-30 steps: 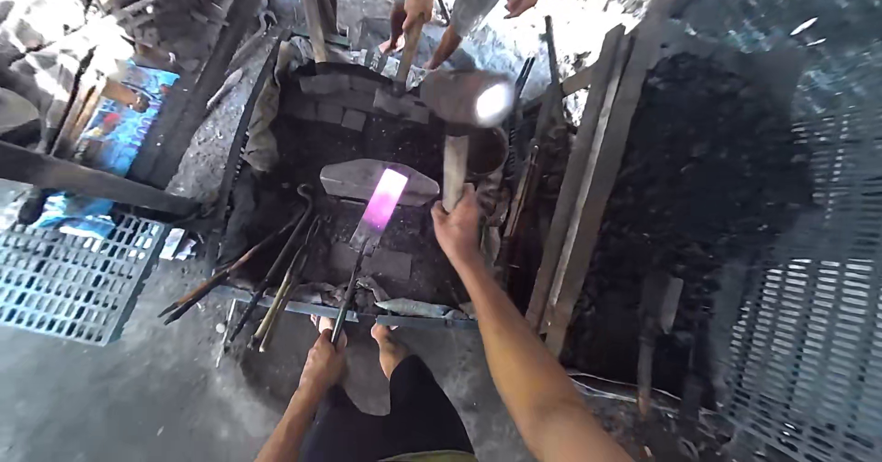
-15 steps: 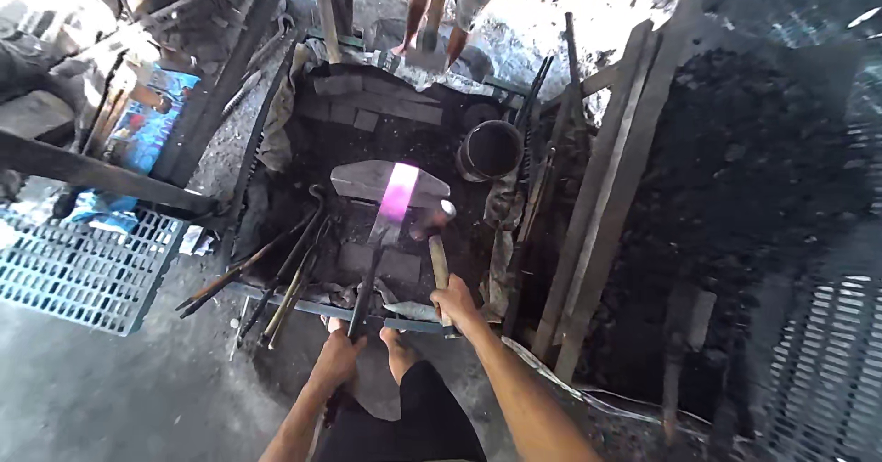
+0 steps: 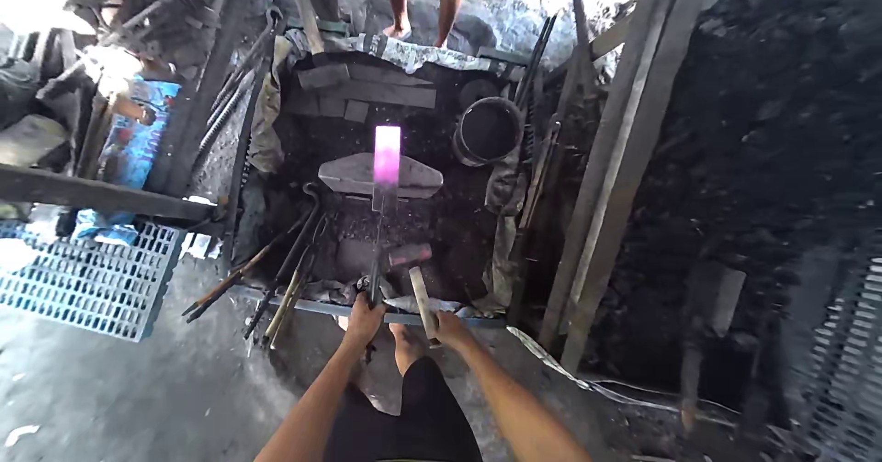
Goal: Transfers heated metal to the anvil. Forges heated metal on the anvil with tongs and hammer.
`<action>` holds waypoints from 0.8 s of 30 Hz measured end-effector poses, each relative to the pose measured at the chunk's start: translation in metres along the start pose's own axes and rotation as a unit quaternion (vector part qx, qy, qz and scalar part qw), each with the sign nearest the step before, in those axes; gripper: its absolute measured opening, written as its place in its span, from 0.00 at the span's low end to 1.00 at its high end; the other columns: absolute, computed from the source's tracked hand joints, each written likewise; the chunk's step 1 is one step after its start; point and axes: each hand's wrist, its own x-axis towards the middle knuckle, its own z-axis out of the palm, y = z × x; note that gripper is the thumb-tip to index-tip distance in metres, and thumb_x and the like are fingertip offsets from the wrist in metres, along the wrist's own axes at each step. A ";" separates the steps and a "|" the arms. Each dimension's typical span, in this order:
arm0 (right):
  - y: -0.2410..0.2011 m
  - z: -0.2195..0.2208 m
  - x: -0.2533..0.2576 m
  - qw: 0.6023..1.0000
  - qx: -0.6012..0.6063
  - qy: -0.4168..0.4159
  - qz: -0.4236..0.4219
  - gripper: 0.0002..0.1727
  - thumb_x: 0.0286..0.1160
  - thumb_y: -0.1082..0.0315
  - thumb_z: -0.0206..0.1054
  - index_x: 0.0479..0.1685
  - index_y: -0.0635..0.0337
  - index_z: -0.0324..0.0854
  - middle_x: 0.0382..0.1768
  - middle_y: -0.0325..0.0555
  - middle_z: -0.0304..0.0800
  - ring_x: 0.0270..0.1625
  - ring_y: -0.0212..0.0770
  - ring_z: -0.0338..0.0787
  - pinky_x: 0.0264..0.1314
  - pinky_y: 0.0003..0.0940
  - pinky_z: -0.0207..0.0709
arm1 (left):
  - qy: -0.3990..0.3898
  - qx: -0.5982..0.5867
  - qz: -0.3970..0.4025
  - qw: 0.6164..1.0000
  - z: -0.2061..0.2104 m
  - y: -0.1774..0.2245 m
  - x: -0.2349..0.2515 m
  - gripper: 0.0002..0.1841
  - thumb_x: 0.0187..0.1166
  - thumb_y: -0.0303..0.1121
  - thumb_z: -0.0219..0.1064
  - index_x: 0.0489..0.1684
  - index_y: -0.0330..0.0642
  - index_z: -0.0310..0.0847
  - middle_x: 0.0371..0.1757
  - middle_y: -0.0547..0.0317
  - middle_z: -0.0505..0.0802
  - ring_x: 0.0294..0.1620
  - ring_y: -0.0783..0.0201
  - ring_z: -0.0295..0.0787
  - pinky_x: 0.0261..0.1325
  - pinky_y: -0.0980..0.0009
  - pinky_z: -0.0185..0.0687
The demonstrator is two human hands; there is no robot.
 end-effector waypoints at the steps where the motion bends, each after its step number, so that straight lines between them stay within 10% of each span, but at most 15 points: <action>1: 0.004 0.000 -0.003 1.000 -0.005 0.011 0.013 0.32 0.84 0.51 0.63 0.80 0.63 0.73 0.76 0.65 0.79 0.80 0.61 0.79 0.81 0.62 0.70 | 0.016 0.074 -0.029 0.997 0.001 0.005 0.001 0.28 0.85 0.39 0.64 0.81 0.36 0.67 0.59 0.37 0.90 0.53 0.45 0.91 0.59 0.45 0.86; 3: 0.011 0.000 -0.004 0.998 0.010 0.041 0.042 0.29 0.85 0.56 0.61 0.81 0.62 0.72 0.78 0.65 0.76 0.79 0.61 0.79 0.81 0.60 0.72 | 0.033 0.133 -0.050 0.989 -0.005 0.015 0.001 0.26 0.89 0.48 0.61 0.72 0.34 0.76 0.56 0.37 0.91 0.57 0.42 0.91 0.63 0.40 0.83; 6: 0.027 0.006 0.003 0.993 0.039 0.104 0.027 0.27 0.85 0.62 0.59 0.82 0.60 0.72 0.77 0.63 0.77 0.79 0.60 0.80 0.80 0.57 0.73 | -0.110 -0.080 -0.015 0.991 -0.032 0.025 -0.017 0.19 0.90 0.47 0.61 0.47 0.36 0.80 0.23 0.55 0.86 0.19 0.62 0.84 0.27 0.65 0.86; 10: 0.038 0.003 -0.007 0.982 0.073 0.172 -0.005 0.24 0.88 0.64 0.55 0.79 0.60 0.76 0.73 0.60 0.83 0.75 0.57 0.84 0.80 0.53 0.74 | -0.473 -0.440 -0.017 0.763 -0.058 -0.012 -0.010 0.31 0.62 0.72 0.73 0.40 0.52 0.89 0.15 0.71 0.83 0.13 0.73 0.82 0.19 0.76 0.83; 12: 0.045 0.006 -0.010 0.973 0.086 0.212 -0.020 0.22 0.88 0.66 0.55 0.76 0.61 0.79 0.69 0.60 0.86 0.72 0.56 0.87 0.78 0.52 0.76 | -0.530 -0.488 0.003 0.693 -0.056 -0.025 0.001 0.29 0.67 0.67 0.73 0.47 0.50 0.89 0.16 0.70 0.84 0.13 0.73 0.83 0.18 0.78 0.81; 24: 0.057 0.015 -0.008 0.962 0.147 0.229 -0.012 0.18 0.87 0.67 0.58 0.69 0.63 0.83 0.59 0.58 0.93 0.63 0.54 0.92 0.73 0.54 0.80 | -0.457 -0.448 0.013 0.769 -0.051 -0.049 0.024 0.24 0.64 0.62 0.79 0.38 0.51 0.85 0.14 0.68 0.80 0.11 0.71 0.81 0.16 0.74 0.82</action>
